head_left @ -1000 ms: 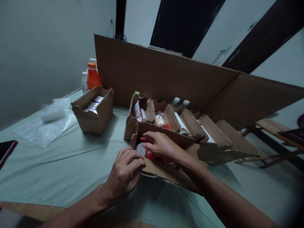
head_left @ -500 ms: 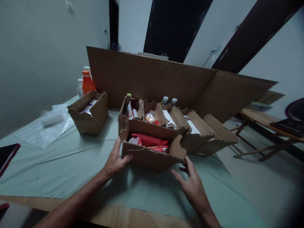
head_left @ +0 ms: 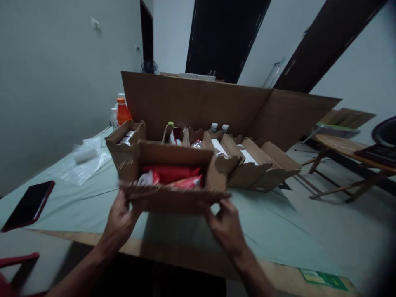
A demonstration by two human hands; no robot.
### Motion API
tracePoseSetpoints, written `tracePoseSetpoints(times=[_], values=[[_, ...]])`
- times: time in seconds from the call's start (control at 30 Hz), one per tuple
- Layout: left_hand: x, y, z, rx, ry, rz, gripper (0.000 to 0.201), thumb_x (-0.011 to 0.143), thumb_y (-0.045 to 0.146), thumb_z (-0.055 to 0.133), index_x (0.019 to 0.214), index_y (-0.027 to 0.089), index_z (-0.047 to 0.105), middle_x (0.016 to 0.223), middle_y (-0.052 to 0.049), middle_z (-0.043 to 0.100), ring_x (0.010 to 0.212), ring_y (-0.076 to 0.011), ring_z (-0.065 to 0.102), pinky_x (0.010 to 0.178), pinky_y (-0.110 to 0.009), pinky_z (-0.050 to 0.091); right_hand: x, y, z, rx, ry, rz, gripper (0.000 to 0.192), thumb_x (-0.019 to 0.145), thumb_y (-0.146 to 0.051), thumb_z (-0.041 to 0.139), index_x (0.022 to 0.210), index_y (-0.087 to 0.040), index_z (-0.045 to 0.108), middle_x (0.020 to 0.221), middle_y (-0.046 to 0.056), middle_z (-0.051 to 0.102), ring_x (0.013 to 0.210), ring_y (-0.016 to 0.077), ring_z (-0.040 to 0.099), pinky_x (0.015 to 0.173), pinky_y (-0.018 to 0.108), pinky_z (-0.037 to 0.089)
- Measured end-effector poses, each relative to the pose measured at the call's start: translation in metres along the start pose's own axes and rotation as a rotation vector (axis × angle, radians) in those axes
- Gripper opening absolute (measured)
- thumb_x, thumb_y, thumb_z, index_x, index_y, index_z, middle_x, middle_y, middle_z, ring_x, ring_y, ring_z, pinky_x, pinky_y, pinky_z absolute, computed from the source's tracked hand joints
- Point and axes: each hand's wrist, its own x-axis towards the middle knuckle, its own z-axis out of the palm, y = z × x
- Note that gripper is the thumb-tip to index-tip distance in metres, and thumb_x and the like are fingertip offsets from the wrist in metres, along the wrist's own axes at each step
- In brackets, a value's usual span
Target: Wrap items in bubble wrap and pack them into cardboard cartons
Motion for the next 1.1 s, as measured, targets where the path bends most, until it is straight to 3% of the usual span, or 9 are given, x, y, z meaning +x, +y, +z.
tracePoseSetpoints(times=[0.07,0.17,0.3,0.43,0.57,0.73,0.83,0.97,1.1], values=[[0.026,0.04,0.016,-0.093,-0.031,0.166,0.044,0.081,0.048,0.071,0.111,0.018,0.06,0.106,-0.006,0.069,0.1,-0.0256,0.065,0.09,-0.037,0.053,0.026,-0.011,-0.019,-0.031,0.011,0.069,0.048,0.085,-0.062,0.058,0.082,-0.017,0.073,0.089,0.01,0.072,0.068,0.0208,0.063,0.058,0.031,0.051],[0.059,0.08,0.062,-0.347,-0.24,0.35,0.061,0.082,0.048,0.07,0.131,0.016,0.051,0.121,-0.01,0.066,0.111,-0.0252,0.063,0.096,-0.034,0.052,0.04,-0.013,-0.055,-0.178,0.163,0.19,0.058,0.076,-0.074,0.057,0.069,-0.018,0.069,0.076,0.009,0.068,0.053,0.017,0.052,0.047,0.031,0.041],[0.042,0.069,0.086,-0.345,-0.354,0.356,0.057,0.086,0.045,0.067,0.133,0.017,0.052,0.129,-0.012,0.064,0.117,-0.0273,0.06,0.103,-0.037,0.049,-0.003,-0.004,-0.08,-0.37,0.251,0.277,0.057,0.074,-0.077,0.055,0.07,-0.021,0.067,0.061,0.008,0.062,0.048,0.0204,0.049,0.042,0.033,0.038],[0.004,0.021,0.041,-0.295,-0.316,0.134,0.046,0.086,0.047,0.067,0.119,0.016,0.058,0.111,-0.01,0.07,0.1,-0.0248,0.067,0.088,-0.033,0.055,-0.042,-0.01,-0.045,-0.278,0.112,0.203,0.046,0.082,-0.067,0.057,0.073,-0.023,0.067,0.062,0.006,0.063,0.063,0.0249,0.06,0.052,0.033,0.047],[0.027,0.016,-0.005,-0.282,-0.153,0.119,0.049,0.08,0.047,0.073,0.114,0.016,0.059,0.109,-0.009,0.071,0.102,-0.0251,0.067,0.088,-0.033,0.054,-0.015,-0.032,-0.005,-0.127,0.037,0.087,0.042,0.086,-0.061,0.058,0.093,-0.021,0.07,0.084,0.008,0.068,0.072,0.0229,0.061,0.06,0.033,0.05],[0.068,0.025,0.0,-0.406,-0.214,0.182,0.055,0.073,0.044,0.077,0.117,0.016,0.06,0.107,-0.008,0.07,0.104,-0.0269,0.065,0.091,-0.035,0.052,0.001,-0.025,0.013,-0.059,0.059,0.07,0.04,0.086,-0.054,0.06,0.1,-0.018,0.069,0.1,0.012,0.07,0.079,0.0238,0.064,0.061,0.032,0.051],[0.065,0.004,0.003,-0.405,-0.23,0.12,0.048,0.074,0.039,0.073,0.114,0.015,0.062,0.105,-0.007,0.071,0.101,-0.0272,0.065,0.09,-0.036,0.052,-0.022,-0.009,0.031,-0.03,0.033,0.086,0.041,0.085,-0.05,0.061,0.111,-0.018,0.067,0.105,0.012,0.07,0.088,0.0267,0.067,0.071,0.035,0.055],[0.06,-0.034,-0.017,-0.326,-0.138,0.036,0.038,0.073,0.032,0.065,0.107,0.015,0.065,0.099,-0.006,0.072,0.098,-0.0275,0.064,0.089,-0.037,0.052,-0.057,-0.002,0.069,0.038,-0.054,0.124,0.056,0.089,-0.043,0.06,0.138,-0.018,0.052,0.121,0.014,0.067,0.101,0.0289,0.068,0.084,0.039,0.057],[0.084,-0.051,-0.038,-0.306,-0.081,0.078,0.044,0.07,0.031,0.062,0.11,0.014,0.066,0.101,-0.007,0.072,0.099,-0.0282,0.063,0.091,-0.038,0.051,-0.068,0.004,0.094,0.101,-0.097,0.072,0.058,0.09,-0.035,0.059,0.144,-0.021,0.046,0.136,0.014,0.06,0.116,0.0294,0.063,0.089,0.04,0.057]])
